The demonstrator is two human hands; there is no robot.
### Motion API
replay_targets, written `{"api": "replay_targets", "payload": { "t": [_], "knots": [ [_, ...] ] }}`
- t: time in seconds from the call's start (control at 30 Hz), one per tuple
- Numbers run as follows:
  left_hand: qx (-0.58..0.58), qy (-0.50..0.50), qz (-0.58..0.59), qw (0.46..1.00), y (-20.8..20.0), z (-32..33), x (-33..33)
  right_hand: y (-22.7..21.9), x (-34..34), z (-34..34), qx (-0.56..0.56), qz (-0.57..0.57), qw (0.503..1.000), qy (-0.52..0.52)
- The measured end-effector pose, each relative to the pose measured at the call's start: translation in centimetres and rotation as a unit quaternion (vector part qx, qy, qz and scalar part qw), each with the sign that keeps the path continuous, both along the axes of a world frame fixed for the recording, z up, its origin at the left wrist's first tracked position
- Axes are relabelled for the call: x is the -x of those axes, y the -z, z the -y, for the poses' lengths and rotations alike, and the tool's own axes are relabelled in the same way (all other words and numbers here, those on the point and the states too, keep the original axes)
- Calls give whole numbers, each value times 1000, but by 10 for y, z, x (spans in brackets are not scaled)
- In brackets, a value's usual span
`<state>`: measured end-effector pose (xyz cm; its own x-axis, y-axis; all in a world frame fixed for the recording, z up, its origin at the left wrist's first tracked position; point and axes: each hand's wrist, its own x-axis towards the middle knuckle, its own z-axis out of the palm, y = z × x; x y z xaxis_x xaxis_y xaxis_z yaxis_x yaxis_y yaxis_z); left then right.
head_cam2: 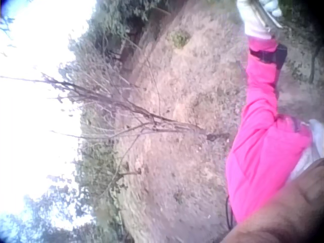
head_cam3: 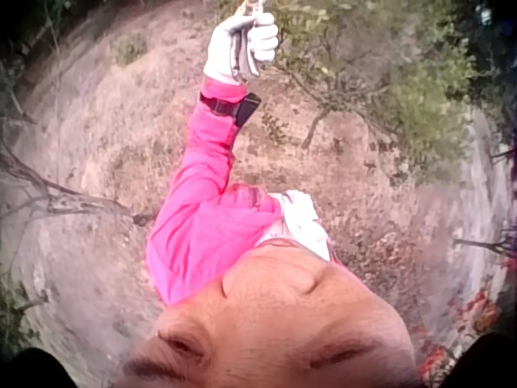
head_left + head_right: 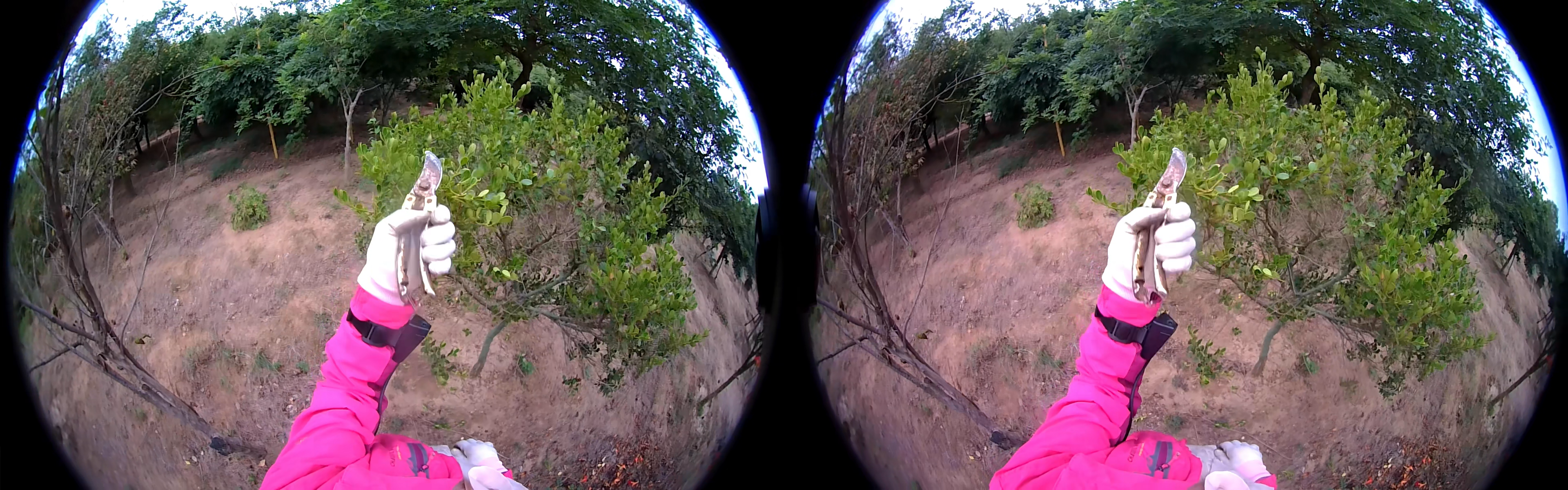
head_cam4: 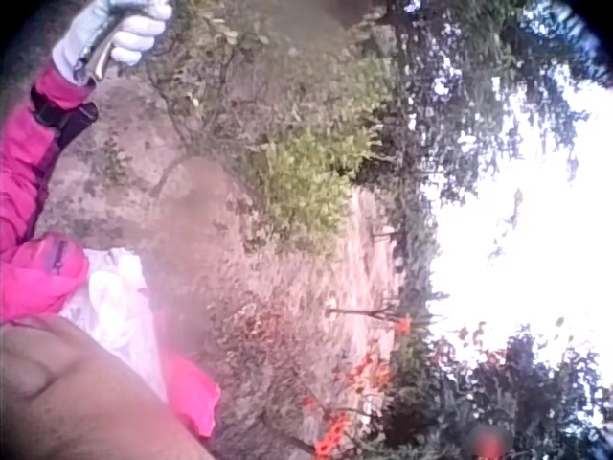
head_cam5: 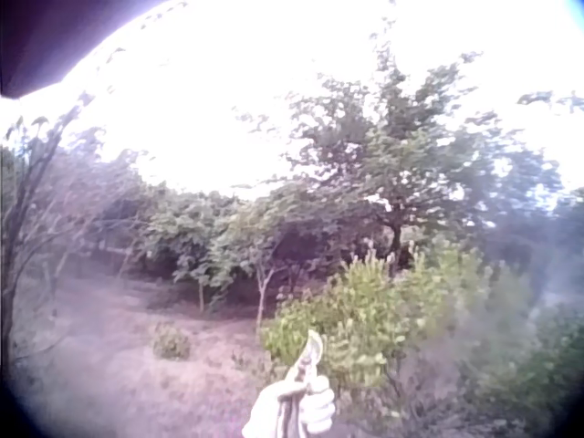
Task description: The person uses pruning shears to trim branches from a small tree in an outdoor orchard. They reach into the foliage, cut small branches, and drop them to the ground while moving around the tree.
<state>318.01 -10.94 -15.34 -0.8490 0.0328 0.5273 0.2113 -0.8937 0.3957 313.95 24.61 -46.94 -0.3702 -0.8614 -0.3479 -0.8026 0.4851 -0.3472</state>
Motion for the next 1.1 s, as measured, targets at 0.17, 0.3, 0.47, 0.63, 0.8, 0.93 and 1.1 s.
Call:
{"api": "replay_targets", "payload": {
  "t": [0.17, 0.3, 0.47, 0.63, 0.8, 0.93, 1.1],
  "knots": [
    [54, -52, -1, 997, 46, -50, -44, -2, 5, 4, -27, 0, 1000, -4],
    [-7, -32, -35, 999, 83, -25, -58, 11, 9, 11, -10, -6, 999, -35],
    [-78, -42, -60, 994, 104, 25, -52, 16, 13, 16, 9, -18, 999, -49],
    [-88, -30, -100, 991, 102, 55, -47, 16, 15, 18, 13, -28, 998, -47],
    [-108, -38, -68, 991, 91, 72, -40, 27, 18, 23, 25, -25, 998, -47],
    [-137, 8, -59, 989, 91, 75, -38, 28, 16, 31, 22, -35, 998, -37],
    [-106, -30, -74, 991, 89, 73, -43, 22, 11, 38, 18, -29, 999, -32]
  ]
}}
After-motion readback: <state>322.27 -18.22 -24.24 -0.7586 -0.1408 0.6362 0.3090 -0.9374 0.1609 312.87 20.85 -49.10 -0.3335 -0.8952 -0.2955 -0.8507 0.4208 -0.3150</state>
